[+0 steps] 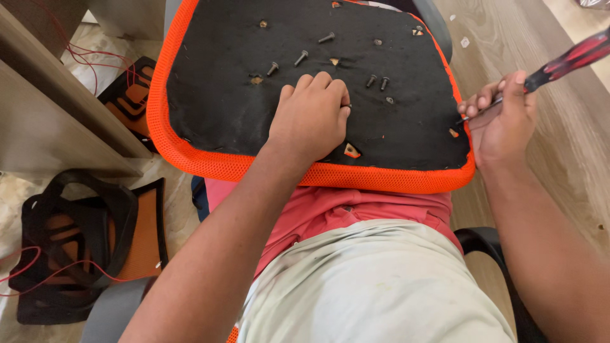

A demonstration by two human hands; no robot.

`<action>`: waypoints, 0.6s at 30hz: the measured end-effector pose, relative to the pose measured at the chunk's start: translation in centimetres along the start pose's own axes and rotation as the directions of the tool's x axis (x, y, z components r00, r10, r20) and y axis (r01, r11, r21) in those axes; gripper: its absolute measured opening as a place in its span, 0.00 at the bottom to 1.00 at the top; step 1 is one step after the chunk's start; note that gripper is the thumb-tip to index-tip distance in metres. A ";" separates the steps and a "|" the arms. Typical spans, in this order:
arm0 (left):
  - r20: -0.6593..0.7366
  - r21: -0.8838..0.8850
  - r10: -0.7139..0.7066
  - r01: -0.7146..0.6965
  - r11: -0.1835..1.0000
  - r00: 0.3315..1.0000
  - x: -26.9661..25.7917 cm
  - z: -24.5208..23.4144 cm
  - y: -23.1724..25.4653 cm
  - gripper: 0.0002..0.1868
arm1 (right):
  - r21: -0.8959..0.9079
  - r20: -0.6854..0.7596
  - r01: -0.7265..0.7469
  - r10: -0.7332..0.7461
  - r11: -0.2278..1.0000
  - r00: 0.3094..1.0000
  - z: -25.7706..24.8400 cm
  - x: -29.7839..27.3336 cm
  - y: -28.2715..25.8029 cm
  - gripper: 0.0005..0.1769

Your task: The person uses a screwdriver to tighten screws into the underside of an orange chair seat. The person holds the seat steady with one hand while turning the screwdriver with the other to secure the screws.

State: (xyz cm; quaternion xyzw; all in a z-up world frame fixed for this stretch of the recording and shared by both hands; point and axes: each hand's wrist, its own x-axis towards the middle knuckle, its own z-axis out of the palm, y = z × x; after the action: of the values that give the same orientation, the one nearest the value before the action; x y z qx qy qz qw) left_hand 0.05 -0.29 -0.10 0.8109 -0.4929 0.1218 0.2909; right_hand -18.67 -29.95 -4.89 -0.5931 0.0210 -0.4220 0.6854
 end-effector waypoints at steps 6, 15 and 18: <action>0.012 -0.015 -0.034 0.034 0.999 0.999 0.9 0.3 -0.1 0.07 | 0.050 -0.015 -0.031 0.032 0.998 0.999 1.4 -0.6 -0.8 0.18; 0.053 -0.029 -0.019 0.020 0.999 0.998 0.7 0.0 -0.2 0.06 | -0.071 0.029 -0.056 0.058 0.996 0.998 7.5 -3.6 -1.3 0.18; 0.063 -0.056 -0.013 0.016 0.998 0.998 0.2 -0.2 -0.4 0.06 | -0.057 0.034 -0.096 0.098 0.994 0.995 8.1 -3.9 -1.8 0.22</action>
State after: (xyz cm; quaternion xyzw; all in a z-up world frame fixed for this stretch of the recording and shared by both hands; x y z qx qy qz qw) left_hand 0.52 -0.22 0.03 0.8093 -0.4992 0.0802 0.2990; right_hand -17.88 -21.11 -2.86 -0.6178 0.0488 -0.3764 0.6887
